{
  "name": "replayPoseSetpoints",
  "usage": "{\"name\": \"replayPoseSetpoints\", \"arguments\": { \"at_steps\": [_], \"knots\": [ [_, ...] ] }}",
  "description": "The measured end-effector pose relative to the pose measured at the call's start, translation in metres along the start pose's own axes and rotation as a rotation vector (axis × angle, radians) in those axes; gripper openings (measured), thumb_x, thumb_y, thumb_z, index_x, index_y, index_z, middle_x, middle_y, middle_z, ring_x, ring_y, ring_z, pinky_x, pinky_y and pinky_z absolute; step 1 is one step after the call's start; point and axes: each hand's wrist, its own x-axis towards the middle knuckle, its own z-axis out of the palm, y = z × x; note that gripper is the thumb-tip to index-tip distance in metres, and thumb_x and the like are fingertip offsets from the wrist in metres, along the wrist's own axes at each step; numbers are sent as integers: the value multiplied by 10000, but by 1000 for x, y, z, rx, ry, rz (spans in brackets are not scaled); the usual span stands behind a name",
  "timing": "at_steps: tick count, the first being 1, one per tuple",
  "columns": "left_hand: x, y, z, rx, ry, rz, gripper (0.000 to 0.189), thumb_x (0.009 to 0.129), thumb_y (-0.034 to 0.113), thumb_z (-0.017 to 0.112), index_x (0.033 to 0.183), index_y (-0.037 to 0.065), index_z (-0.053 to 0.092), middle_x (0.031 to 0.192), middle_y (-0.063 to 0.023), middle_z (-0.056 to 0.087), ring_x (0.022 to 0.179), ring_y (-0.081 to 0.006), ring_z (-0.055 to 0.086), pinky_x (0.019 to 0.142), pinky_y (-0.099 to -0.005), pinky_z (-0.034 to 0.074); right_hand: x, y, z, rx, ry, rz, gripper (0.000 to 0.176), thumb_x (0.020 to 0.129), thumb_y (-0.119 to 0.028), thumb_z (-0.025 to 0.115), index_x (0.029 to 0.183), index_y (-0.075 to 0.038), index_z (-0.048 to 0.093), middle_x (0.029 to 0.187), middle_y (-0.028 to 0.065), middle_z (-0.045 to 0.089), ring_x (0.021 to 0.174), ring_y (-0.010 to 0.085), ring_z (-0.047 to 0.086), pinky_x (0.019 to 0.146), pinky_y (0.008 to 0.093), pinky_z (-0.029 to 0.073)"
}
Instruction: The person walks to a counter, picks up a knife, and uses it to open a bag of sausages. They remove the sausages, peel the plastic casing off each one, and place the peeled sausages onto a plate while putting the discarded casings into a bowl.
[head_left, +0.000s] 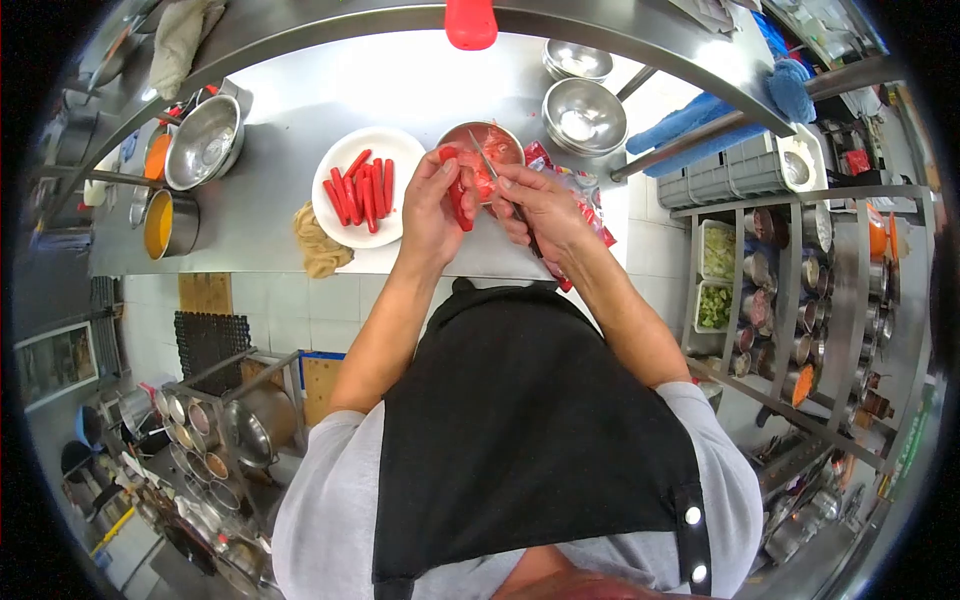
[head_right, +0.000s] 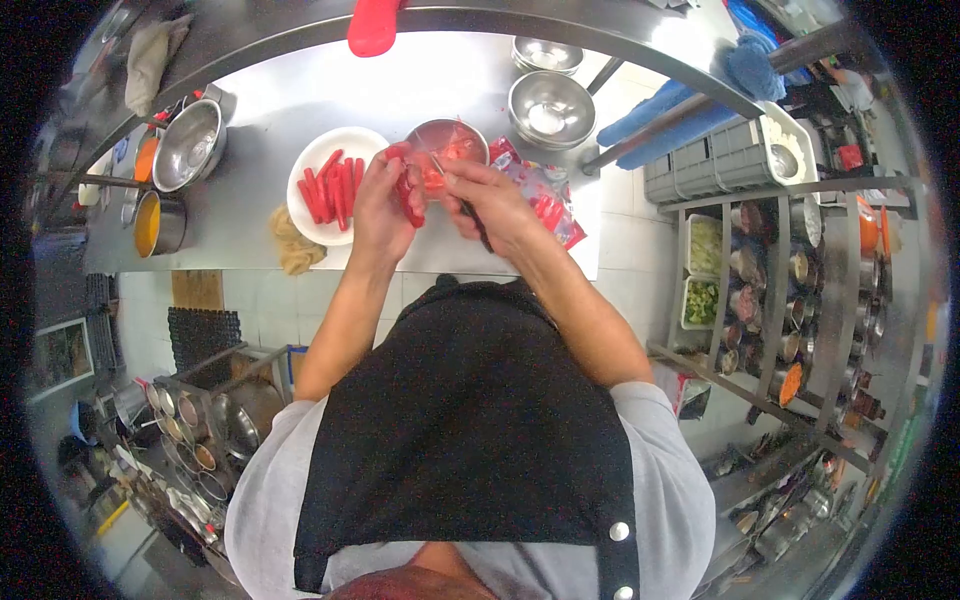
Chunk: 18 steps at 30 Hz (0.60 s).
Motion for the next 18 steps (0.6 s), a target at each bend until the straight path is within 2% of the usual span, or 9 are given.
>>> {"name": "replayPoseSetpoints", "arguments": {
  "at_steps": [4, 7, 10, 13, 16, 17, 18],
  "knots": [
    [10, 0, -7, -159, 38, -75, 214, 1117, 255, 567, 1126, 47, 616, 894, -60, 650, 731, -160, 620, 655, -302, 526, 3, 6, 3, -28, 3, 30, 317, 1086, -211, 628, 1372, -75, 628, 818, 11, 576, 574, 117, 469, 479, 271, 329],
    [24, -5, -15, -154, 155, -108, 262, 1142, 294, 485, 1142, 62, 607, 946, -62, 656, 849, -195, 632, 744, -338, 527, 7, 12, 0, -67, 30, 32, 336, 1086, -213, 630, 1391, -72, 621, 814, 10, 575, 577, 115, 475, 478, 273, 335],
    [37, -7, -27, -342, 244, -115, 300, 1151, 323, 457, 1114, 70, 615, 1012, -60, 662, 1006, -235, 646, 880, -404, 526, 12, 21, -7, -107, 42, 40, 365, 1088, -209, 624, 1421, -63, 603, 811, 11, 574, 578, 116, 482, 471, 277, 342],
    [51, -2, -60, -397, 267, -103, 232, 1128, 273, 533, 1102, 66, 634, 1086, -77, 668, 1122, -259, 638, 1003, -430, 518, 12, 22, -11, -84, 85, 48, 391, 1092, -202, 611, 1451, -53, 581, 805, 9, 573, 572, 113, 485, 459, 277, 346],
    [55, 19, -78, -255, 458, 29, 232, 1126, 292, 539, 1117, 79, 631, 1110, -80, 665, 1149, -278, 637, 1064, -475, 481, 14, 17, -24, -72, 108, 5, 405, 1095, -191, 596, 1473, -50, 565, 799, 3, 569, 560, 108, 481, 449, 271, 348],
    [60, 24, -102, -262, 474, 64, 250, 1122, 315, 556, 1145, 76, 624, 1127, -84, 660, 1170, -291, 625, 1124, -513, 434, 17, 14, -29, -74, 109, -18, 408, 1096, -187, 591, 1480, -50, 560, 797, 1, 567, 556, 106, 479, 446, 269, 349],
    [60, 31, -120, -309, 465, 97, 260, 1116, 307, 578, 1179, 58, 617, 1128, -97, 658, 1143, -282, 638, 1079, -485, 492, 21, 13, -33, -87, 119, -18, 404, 1104, -195, 583, 1488, -71, 554, 790, -1, 564, 555, 105, 469, 451, 268, 345]
  ]
}}
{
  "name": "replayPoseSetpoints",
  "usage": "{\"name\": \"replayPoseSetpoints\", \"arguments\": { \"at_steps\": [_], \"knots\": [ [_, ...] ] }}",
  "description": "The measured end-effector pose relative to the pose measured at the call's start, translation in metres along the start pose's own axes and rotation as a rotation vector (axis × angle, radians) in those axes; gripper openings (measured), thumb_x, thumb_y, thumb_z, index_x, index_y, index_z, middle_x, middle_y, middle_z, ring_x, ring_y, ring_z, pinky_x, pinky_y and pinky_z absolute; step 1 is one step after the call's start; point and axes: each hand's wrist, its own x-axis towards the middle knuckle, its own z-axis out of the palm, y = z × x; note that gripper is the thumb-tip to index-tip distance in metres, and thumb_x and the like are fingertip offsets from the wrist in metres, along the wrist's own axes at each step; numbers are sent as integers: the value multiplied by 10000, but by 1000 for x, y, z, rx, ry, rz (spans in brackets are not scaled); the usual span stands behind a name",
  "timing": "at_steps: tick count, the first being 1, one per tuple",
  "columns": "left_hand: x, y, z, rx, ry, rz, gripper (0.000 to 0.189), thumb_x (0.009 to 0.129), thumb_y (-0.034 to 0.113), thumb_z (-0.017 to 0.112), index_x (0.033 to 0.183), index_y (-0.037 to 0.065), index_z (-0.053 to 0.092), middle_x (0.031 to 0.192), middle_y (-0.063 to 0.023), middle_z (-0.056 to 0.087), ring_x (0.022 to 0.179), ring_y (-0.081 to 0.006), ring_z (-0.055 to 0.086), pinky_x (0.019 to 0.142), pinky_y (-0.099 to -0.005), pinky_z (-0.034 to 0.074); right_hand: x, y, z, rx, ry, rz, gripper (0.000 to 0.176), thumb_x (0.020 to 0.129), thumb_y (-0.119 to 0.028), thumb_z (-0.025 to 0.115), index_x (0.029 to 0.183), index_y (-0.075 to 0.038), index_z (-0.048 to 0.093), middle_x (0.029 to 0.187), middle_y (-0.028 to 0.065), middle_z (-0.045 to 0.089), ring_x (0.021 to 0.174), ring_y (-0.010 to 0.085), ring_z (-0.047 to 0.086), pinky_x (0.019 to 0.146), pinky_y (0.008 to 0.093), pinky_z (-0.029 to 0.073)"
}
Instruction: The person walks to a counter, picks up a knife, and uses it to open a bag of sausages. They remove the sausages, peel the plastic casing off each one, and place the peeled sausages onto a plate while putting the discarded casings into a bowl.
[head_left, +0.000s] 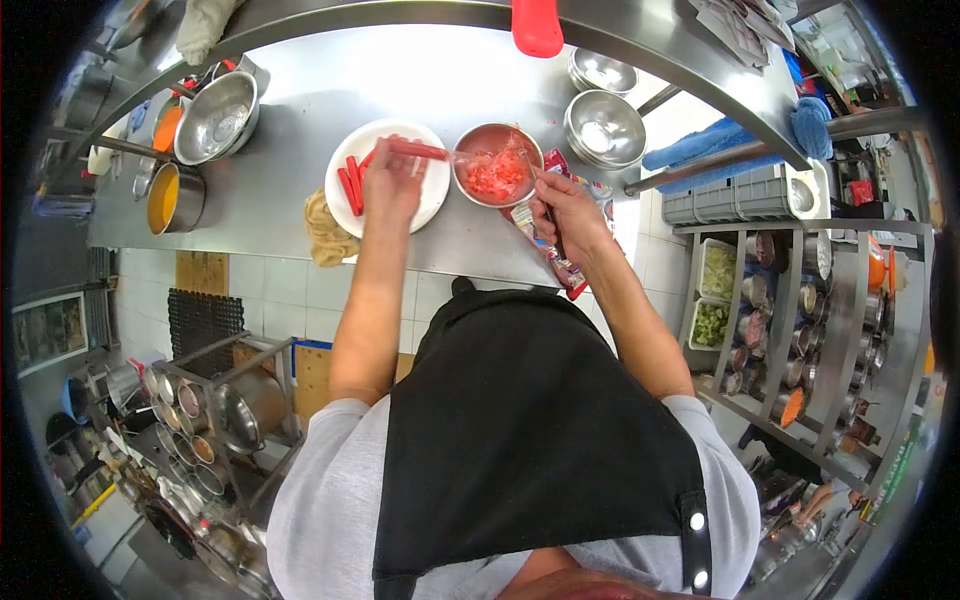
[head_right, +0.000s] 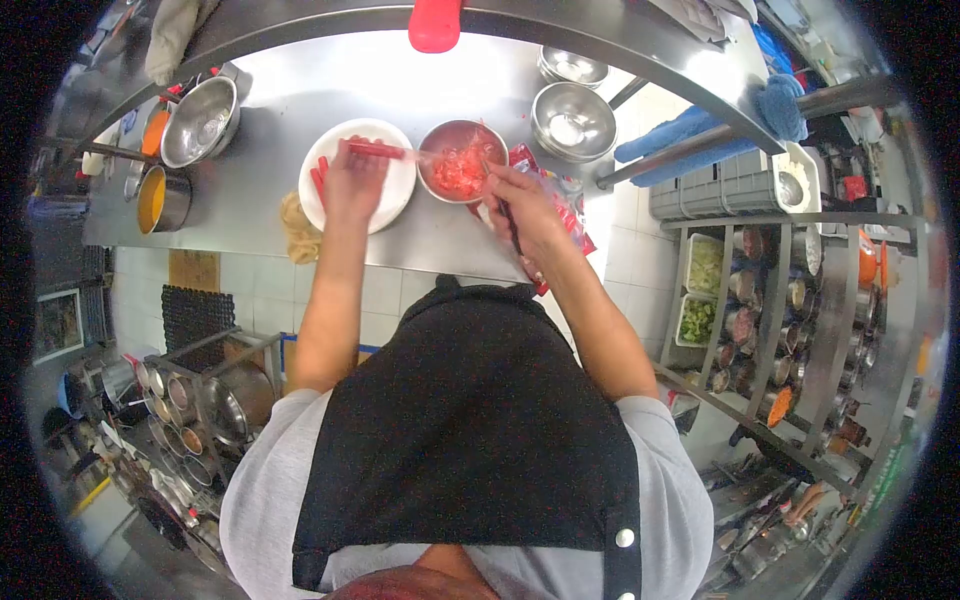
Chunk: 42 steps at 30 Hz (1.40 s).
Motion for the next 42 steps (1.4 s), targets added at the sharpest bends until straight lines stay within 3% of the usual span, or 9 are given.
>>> {"name": "replayPoseSetpoints", "arguments": {
  "at_steps": [5, 9, 12, 18, 24, 28, 36, 37, 42],
  "knots": [
    [36, 58, -60, 336, 148, 165, 315, 1091, 310, 636, 1202, 16, 658, 1121, -118, 670, 987, -234, 688, 811, -385, 604, 28, 2, -17, -35, 78, 4, 424, 1116, -218, 570, 1523, -105, 535, 780, -4, 572, 555, 99, 462, 449, 263, 335],
    [11, 84, -42, 1764, 232, 375, 419, 1001, 345, 729, 1027, -71, 767, 854, -136, 725, 806, -274, 709, 791, -401, 569, 43, 7, -23, -171, 101, 30, 422, 1106, -218, 586, 1504, -80, 565, 778, -11, 579, 536, 87, 465, 432, 255, 327],
    [8, 71, -50, 2147, 286, 631, 372, 1000, 304, 708, 1095, -52, 759, 1001, -190, 743, 974, -348, 729, 871, -442, 562, 52, 10, -35, -271, 95, 45, 431, 1095, -212, 598, 1500, -68, 578, 776, -13, 583, 516, 80, 456, 426, 249, 327],
    [-33, -18, -14, 1822, -166, 1234, 254, 987, 200, 694, 1130, -2, 752, 1307, -219, 687, 1214, -368, 660, 1023, -436, 534, 33, 2, -70, -373, 100, -31, 514, 1072, -202, 614, 1564, -81, 528, 783, -4, 596, 511, 73, 452, 429, 248, 335],
    [-78, -171, 24, 1729, -755, 354, 169, 933, 164, 696, 1032, 31, 731, 976, -195, 739, 935, -397, 724, 843, -493, 566, 4, -15, -143, -195, 267, -35, 419, 1072, -281, 640, 1425, -56, 648, 767, 12, 610, 516, 75, 471, 444, 253, 347],
    [-54, -241, 23, 2008, -707, 437, 223, 914, 215, 698, 1032, 34, 755, 1013, -215, 756, 964, -411, 735, 851, -513, 578, -21, 3, -203, -203, 349, 26, 322, 1089, -317, 613, 1176, -26, 720, 751, 12, 617, 507, 77, 482, 437, 251, 346],
    [-57, -278, 69, 2435, -557, 127, 365, 875, 292, 744, 1143, 44, 758, 1117, -211, 771, 1043, -392, 751, 902, -515, 591, -51, 31, -268, -353, 337, 14, 313, 1065, -314, 639, 1088, -27, 763, 724, 9, 630, 506, 79, 471, 428, 263, 343],
    [-56, -285, 61, 2465, -538, 158, 378, 879, 301, 744, 1152, 39, 752, 1118, -219, 769, 1040, -397, 751, 900, -523, 592, -53, 27, -266, -390, 310, 38, 297, 1091, -271, 610, 1208, -27, 730, 734, -2, 616, 496, 61, 431, 425, 253, 324],
    [-55, -293, 46, 2451, -387, 232, 410, 886, 325, 750, 1133, -1, 716, 1096, -264, 759, 1052, -411, 749, 907, -543, 597, -49, 30, -265, -449, 260, -17, 347, 1064, -298, 628, 1150, 5, 771, 780, 21, 674, 731, 107, 558, 688, 304, 456]
  ]
}}
